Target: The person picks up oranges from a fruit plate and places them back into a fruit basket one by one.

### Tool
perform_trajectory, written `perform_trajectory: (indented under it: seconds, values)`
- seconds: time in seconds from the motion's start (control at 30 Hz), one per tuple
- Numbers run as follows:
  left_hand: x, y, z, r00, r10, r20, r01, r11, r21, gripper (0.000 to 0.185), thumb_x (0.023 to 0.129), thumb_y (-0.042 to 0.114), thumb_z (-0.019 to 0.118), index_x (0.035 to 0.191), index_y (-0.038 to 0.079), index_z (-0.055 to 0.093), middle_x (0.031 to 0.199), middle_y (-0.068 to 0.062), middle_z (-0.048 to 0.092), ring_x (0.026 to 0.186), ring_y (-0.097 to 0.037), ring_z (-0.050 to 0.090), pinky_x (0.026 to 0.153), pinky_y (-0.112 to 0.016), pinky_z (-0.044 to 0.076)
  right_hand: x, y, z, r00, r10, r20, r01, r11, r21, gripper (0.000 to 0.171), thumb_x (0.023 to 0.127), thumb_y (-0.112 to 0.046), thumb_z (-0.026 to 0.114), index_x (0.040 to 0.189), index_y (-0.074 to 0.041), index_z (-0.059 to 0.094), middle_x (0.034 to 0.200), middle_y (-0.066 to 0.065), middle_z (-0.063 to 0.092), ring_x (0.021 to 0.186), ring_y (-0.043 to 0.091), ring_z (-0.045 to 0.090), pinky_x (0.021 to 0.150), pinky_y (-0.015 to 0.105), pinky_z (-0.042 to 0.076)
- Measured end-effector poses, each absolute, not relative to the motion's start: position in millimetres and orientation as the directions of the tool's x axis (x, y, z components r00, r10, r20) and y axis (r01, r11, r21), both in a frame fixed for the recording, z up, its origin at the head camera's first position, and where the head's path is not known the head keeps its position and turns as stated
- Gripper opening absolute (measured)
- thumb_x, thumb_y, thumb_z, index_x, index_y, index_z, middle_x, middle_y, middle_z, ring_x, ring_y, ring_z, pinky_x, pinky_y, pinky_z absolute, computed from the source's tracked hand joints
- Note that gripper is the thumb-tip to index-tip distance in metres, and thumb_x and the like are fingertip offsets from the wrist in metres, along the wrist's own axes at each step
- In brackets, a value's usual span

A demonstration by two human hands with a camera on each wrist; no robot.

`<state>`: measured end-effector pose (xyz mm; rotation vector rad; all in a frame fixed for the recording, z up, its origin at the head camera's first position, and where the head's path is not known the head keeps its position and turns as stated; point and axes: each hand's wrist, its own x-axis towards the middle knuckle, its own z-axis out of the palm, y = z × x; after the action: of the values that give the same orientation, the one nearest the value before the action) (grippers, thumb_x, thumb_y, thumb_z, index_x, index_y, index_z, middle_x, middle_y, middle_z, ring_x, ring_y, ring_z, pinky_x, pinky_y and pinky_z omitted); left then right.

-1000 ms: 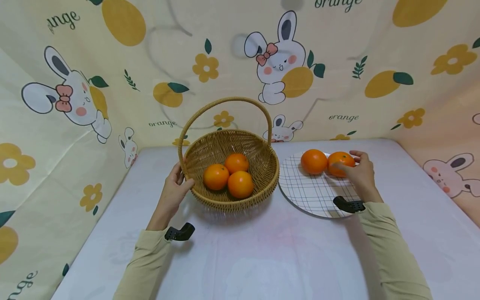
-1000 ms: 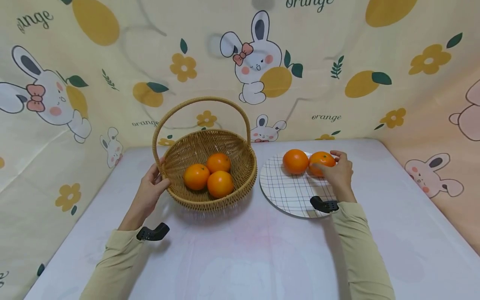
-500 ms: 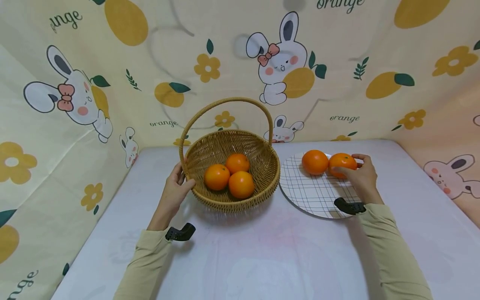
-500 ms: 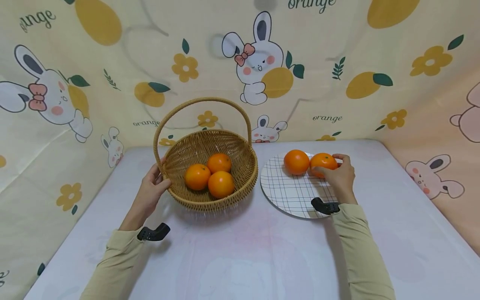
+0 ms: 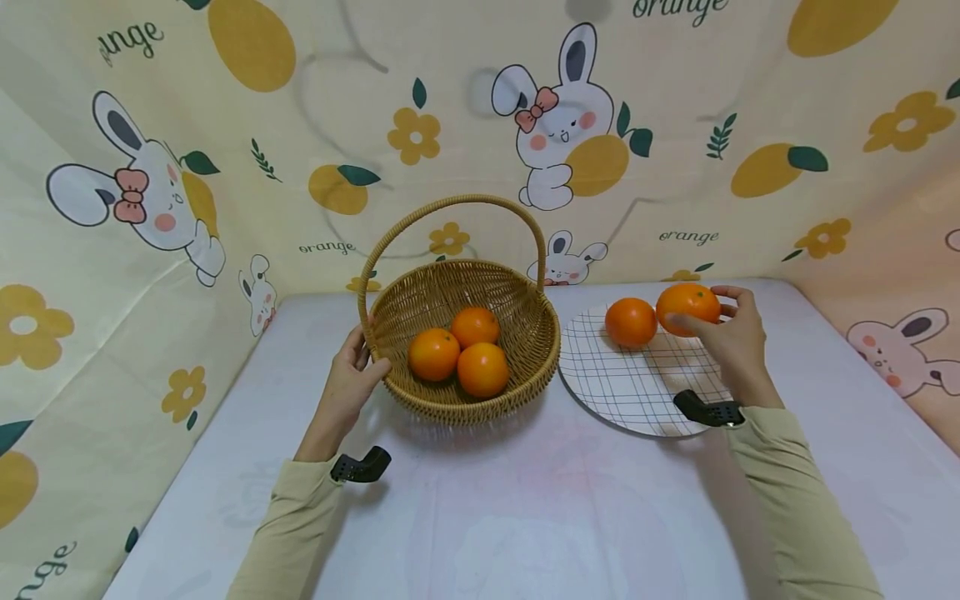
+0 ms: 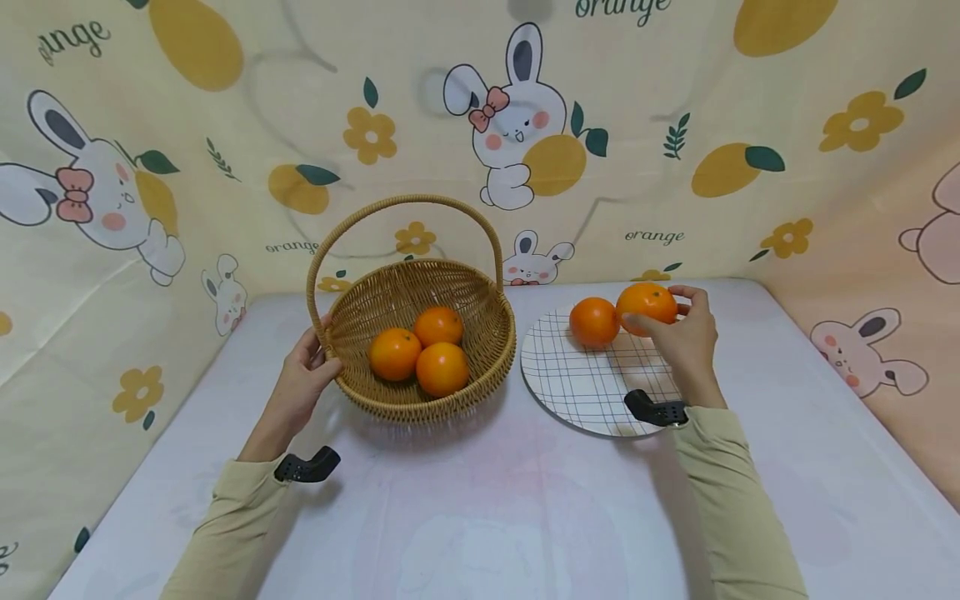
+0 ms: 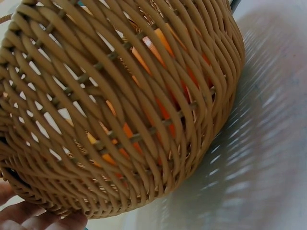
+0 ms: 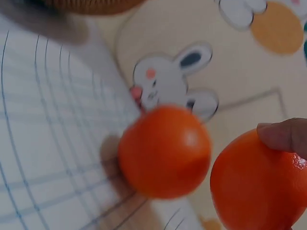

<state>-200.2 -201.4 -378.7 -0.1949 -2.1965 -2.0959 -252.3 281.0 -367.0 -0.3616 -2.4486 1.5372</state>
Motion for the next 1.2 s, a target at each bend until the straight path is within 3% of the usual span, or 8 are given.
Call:
perform_trajectory:
  seconds: [0.13, 0.37, 0.5, 0.77, 1.0, 1.2]
  values:
    - [-200, -202, -379, -0.986, 0.023, 0.162, 0.163, 0.044, 0.986, 0.074, 0.086, -0.011, 0.050, 0.153, 0.005, 0.024, 0.157, -0.011, 0.021, 0.142, -0.027, 0.024, 0.103, -0.043, 0.036, -245, 269, -349, -0.957, 0.273, 0.096, 0.026, 0.410, -0.912, 0.089, 0.080, -0.044, 0.076, 0.145, -0.009, 0.026, 0.145, 0.019, 0.030, 0.119, 0.034, 0.039, 0.093, 0.037, 0.045]
    - [-202, -201, -381, -0.985, 0.017, 0.173, 0.174, 0.031, 0.984, 0.075, 0.085, -0.013, 0.050, 0.153, 0.004, 0.024, 0.158, -0.012, 0.020, 0.141, -0.028, 0.025, 0.101, -0.042, 0.037, -229, 241, -317, -0.978, 0.139, 0.158, -0.085, 0.426, -0.901, 0.086, 0.081, -0.040, 0.077, 0.145, -0.012, 0.028, 0.147, 0.018, 0.028, 0.124, 0.040, 0.036, 0.096, 0.053, 0.043]
    - [-202, -201, -381, -0.985, 0.018, 0.172, 0.172, 0.033, 0.984, 0.075, 0.085, -0.013, 0.050, 0.153, 0.005, 0.023, 0.158, -0.012, 0.019, 0.141, -0.028, 0.024, 0.101, -0.041, 0.037, -221, 221, -301, -0.982, 0.046, 0.185, -0.152, 0.401, -0.903, 0.082, 0.080, -0.036, 0.079, 0.143, -0.014, 0.031, 0.146, 0.017, 0.030, 0.123, 0.040, 0.038, 0.094, 0.057, 0.043]
    - [-202, -202, -382, -0.984, 0.017, 0.177, 0.177, 0.023, 0.984, 0.074, 0.085, -0.013, 0.050, 0.153, 0.003, 0.023, 0.158, -0.013, 0.019, 0.141, -0.029, 0.024, 0.102, -0.043, 0.036, -215, 177, -280, -0.971, -0.136, 0.195, -0.233, 0.387, -0.892, 0.077, 0.077, -0.031, 0.083, 0.137, -0.015, 0.039, 0.140, 0.015, 0.040, 0.117, 0.038, 0.046, 0.090, 0.054, 0.045]
    - [-202, -201, -382, -0.985, 0.014, 0.174, 0.174, 0.019, 0.985, 0.074, 0.085, -0.013, 0.050, 0.152, 0.004, 0.025, 0.157, -0.012, 0.021, 0.141, -0.028, 0.024, 0.101, -0.042, 0.037, -223, 139, -270, -0.951, -0.255, 0.175, -0.274, 0.431, -0.860, 0.070, 0.075, -0.033, 0.084, 0.132, -0.020, 0.046, 0.134, 0.009, 0.045, 0.115, 0.031, 0.048, 0.090, 0.046, 0.041]
    - [-201, -201, -382, -0.984, 0.012, 0.177, 0.177, 0.022, 0.984, 0.074, 0.085, -0.013, 0.050, 0.153, 0.004, 0.025, 0.157, -0.012, 0.021, 0.141, -0.028, 0.024, 0.102, -0.042, 0.036, -233, 107, -261, -0.919, -0.357, 0.168, -0.318, 0.418, -0.851, 0.069, 0.072, -0.031, 0.085, 0.130, -0.019, 0.048, 0.129, 0.007, 0.050, 0.110, 0.028, 0.052, 0.088, 0.045, 0.048]
